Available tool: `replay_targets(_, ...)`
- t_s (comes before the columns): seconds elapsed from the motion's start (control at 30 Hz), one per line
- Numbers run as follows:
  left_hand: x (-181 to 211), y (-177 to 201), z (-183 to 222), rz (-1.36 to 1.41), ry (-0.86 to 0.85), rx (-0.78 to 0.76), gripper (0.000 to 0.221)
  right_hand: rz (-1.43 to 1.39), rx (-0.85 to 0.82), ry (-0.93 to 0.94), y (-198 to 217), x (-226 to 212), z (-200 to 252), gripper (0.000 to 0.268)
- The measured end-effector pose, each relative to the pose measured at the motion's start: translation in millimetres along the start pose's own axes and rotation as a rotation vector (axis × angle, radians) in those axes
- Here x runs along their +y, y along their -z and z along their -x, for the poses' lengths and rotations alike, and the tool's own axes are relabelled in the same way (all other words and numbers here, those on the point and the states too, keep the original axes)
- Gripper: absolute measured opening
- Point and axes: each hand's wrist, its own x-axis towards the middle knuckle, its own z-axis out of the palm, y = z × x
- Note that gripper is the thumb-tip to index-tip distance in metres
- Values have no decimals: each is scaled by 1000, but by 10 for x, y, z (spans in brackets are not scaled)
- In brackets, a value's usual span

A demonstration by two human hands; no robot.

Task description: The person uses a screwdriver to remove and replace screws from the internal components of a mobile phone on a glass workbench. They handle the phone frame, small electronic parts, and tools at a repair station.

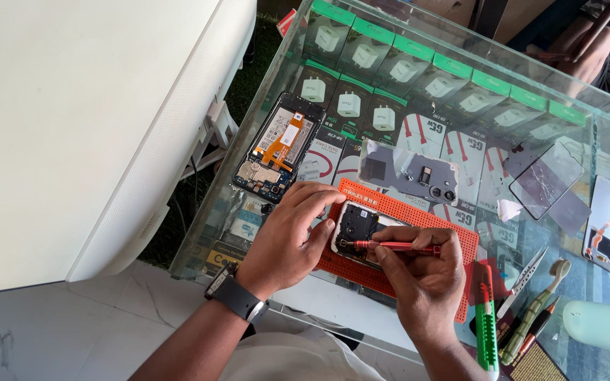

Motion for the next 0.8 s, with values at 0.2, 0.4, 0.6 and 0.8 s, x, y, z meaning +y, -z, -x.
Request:
replay_targets(0.2,-1,0,0,-3,-10,4,35,14,2,-4,-7,1,-3,38)
replay_targets(0.4,-13,-3,5,3,-5,2,35,30,6,-11,2,-5,0,37)
replay_targets(0.6,-20,-5,5,-16,-25,5,33,25,17,-3,7,-9,15,37)
replay_targets(0.8,-14,-9,3,-5,-11,-3,35,42,29,-24,9,-16,20,37)
